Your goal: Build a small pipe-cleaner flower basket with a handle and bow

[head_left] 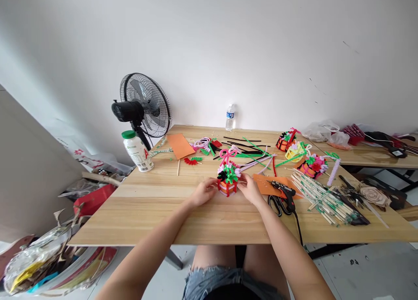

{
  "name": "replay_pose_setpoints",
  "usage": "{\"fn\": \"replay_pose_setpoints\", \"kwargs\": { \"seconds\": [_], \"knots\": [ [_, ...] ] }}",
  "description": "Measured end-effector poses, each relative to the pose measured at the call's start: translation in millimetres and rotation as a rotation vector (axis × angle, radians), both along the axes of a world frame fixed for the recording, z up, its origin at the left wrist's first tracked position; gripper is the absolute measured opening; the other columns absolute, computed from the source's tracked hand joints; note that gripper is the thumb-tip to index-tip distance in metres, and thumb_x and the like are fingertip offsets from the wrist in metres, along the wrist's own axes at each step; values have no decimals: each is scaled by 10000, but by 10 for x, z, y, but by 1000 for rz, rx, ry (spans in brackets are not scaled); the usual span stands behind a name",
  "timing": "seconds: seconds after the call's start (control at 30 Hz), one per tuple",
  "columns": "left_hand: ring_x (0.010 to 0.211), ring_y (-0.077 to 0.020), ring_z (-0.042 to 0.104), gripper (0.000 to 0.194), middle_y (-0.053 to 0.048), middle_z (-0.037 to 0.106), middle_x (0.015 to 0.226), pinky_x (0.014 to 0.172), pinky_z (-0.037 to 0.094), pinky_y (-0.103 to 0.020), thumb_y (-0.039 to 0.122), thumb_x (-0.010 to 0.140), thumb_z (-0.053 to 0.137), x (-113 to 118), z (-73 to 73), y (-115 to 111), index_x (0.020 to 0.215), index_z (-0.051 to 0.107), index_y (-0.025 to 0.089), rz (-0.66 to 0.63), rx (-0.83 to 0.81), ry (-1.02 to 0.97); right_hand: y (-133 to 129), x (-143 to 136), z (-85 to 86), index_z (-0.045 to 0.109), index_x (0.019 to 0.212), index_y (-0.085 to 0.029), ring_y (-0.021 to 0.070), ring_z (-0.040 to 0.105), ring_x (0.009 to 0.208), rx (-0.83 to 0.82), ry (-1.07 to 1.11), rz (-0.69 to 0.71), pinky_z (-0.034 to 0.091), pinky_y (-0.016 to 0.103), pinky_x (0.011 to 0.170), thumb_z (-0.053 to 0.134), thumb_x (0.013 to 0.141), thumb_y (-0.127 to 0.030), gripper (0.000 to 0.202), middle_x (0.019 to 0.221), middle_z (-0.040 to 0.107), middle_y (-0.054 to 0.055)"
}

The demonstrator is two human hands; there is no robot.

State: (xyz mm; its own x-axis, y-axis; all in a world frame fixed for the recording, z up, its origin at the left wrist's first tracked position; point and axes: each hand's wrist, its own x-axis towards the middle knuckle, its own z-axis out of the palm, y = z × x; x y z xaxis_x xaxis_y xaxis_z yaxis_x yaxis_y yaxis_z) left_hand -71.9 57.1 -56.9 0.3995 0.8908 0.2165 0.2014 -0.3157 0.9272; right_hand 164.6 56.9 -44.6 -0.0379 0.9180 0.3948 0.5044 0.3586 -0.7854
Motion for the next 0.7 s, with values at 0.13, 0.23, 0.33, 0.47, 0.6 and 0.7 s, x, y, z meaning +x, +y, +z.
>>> {"fn": "replay_pose_setpoints", "kwargs": {
  "seconds": [0.13,0.23,0.33,0.47,0.6,0.7],
  "knots": [
    [989,-234,651,333,-103,686,1070,933,516,-400,287,758,623,44,9,-18,1065,666,164,48,-2,15,-217,23,50,635,962,-193,242,662,844,121,-30,-155,564,419,747,612,774,-211,191,909,691,91],
    [960,-244,669,299,-109,711,1032,914,527,-400,321,767,615,53,6,-16,1003,681,150,79,-10,13,-505,-92,105,637,855,-214,273,600,887,224,-62,-234,496,477,840,560,851,-269,94,864,658,102],
    [929,-251,683,309,-117,728,1008,884,541,-399,360,784,594,58,4,-15,979,686,138,102,-24,13,-724,-300,149,633,786,-236,261,569,816,331,-140,-233,480,440,783,563,882,-275,124,791,646,82],
    [903,-248,693,313,-107,743,991,846,554,-373,382,788,591,65,26,-35,964,700,147,111,-30,25,-775,-531,172,629,784,-251,254,549,753,449,-246,-294,455,420,727,585,894,-286,123,734,635,63],
    [853,-240,696,303,-109,749,948,795,558,-345,370,791,588,77,55,-67,931,718,135,106,-14,47,-717,-603,176,599,737,-236,241,534,703,455,-257,-377,430,399,698,605,890,-327,178,675,608,53],
    [836,-227,690,273,-101,751,931,775,552,-329,341,794,582,88,57,-82,908,724,138,97,4,57,-690,-601,165,583,723,-230,230,518,687,457,-254,-393,416,378,689,589,896,-288,183,651,594,42]
  ]
}}
